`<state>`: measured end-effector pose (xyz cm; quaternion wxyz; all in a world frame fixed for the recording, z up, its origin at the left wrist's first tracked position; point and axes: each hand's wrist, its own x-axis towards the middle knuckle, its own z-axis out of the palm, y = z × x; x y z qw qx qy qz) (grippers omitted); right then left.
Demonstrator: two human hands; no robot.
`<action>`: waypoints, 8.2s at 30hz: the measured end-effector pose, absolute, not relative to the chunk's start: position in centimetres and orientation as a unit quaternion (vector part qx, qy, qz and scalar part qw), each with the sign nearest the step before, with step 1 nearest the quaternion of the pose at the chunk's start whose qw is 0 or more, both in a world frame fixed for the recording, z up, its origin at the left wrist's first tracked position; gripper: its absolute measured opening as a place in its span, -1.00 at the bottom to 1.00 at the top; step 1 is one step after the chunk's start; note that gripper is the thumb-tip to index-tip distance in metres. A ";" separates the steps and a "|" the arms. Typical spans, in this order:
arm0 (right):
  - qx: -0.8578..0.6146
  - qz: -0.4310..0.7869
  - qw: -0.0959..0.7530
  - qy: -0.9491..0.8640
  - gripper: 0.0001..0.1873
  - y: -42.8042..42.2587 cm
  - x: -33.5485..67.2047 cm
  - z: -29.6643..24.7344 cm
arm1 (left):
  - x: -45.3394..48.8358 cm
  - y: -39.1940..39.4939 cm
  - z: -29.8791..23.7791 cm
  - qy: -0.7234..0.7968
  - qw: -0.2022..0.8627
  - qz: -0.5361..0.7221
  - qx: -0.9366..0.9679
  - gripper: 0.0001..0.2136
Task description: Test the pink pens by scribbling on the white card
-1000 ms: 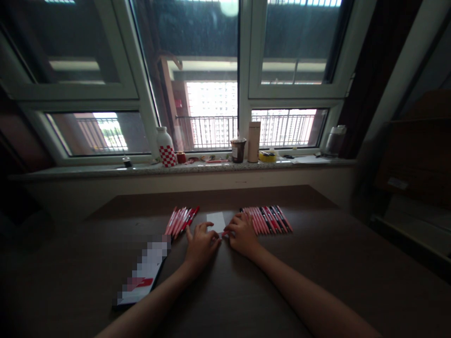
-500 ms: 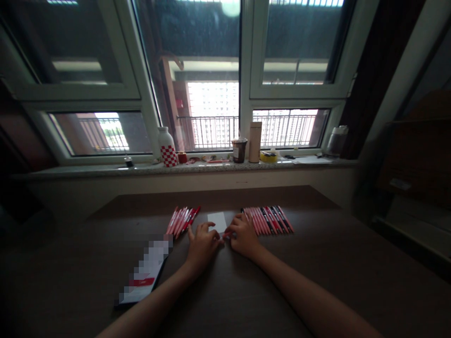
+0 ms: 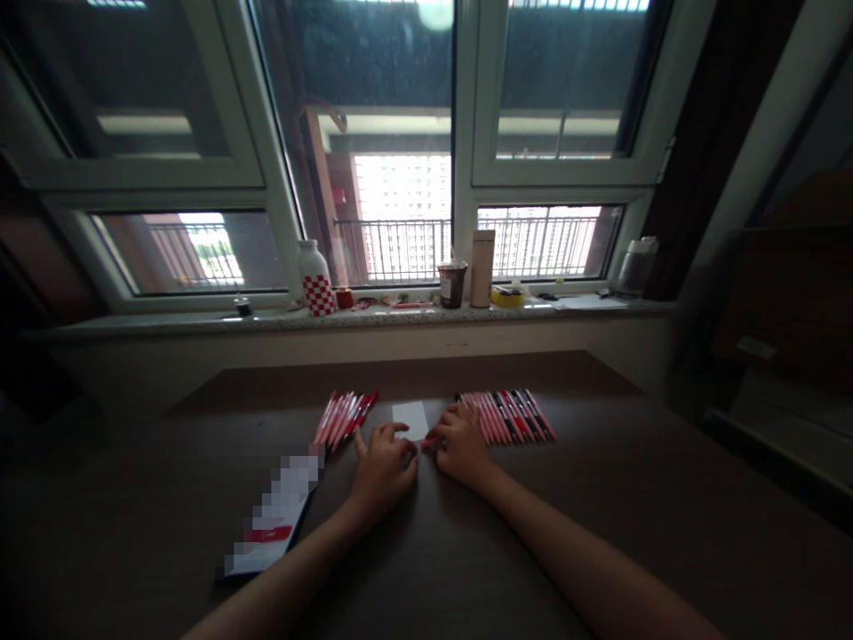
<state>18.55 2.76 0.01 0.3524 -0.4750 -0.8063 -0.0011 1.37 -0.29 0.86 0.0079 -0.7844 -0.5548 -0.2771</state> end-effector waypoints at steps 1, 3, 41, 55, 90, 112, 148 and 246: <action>-0.475 -0.001 0.352 -0.807 -0.80 2.8 18.6 0.0 | 1.4 -0.2 0.8 -0.556 0.007 -0.277 -0.784 -0.91; -0.476 -0.001 0.351 -0.806 -0.80 2.8 18.6 0.0 | 1.4 -0.1 0.8 -0.556 0.010 -0.276 -0.784 -0.91; -0.482 0.013 0.344 -0.806 -0.73 3.3 19.0 -0.7 | 1.6 -0.5 0.8 -0.594 0.089 -0.264 -0.755 -0.83; -0.454 0.045 0.327 -0.827 -0.70 3.4 18.9 -0.6 | 1.6 0.3 0.7 -0.576 0.056 -0.246 -0.778 -0.87; -0.517 -0.009 0.317 -0.795 -0.80 3.3 18.6 -0.4 | 1.6 -0.3 0.8 -0.567 0.088 -0.228 -0.787 -0.78; -0.527 -0.021 0.324 -0.785 -0.74 3.6 18.7 -0.7 | 1.6 -0.9 1.5 -0.648 0.140 -0.201 -0.721 -0.74; -0.410 -0.066 0.385 -0.824 -0.82 3.2 18.6 -0.4 | 1.4 -0.2 0.8 -0.595 0.085 -0.275 -0.750 -0.75; -0.534 -0.081 0.352 -0.765 -0.88 3.5 18.7 -0.7 | 1.2 0.0 0.8 -0.683 0.140 -0.210 -0.685 -0.74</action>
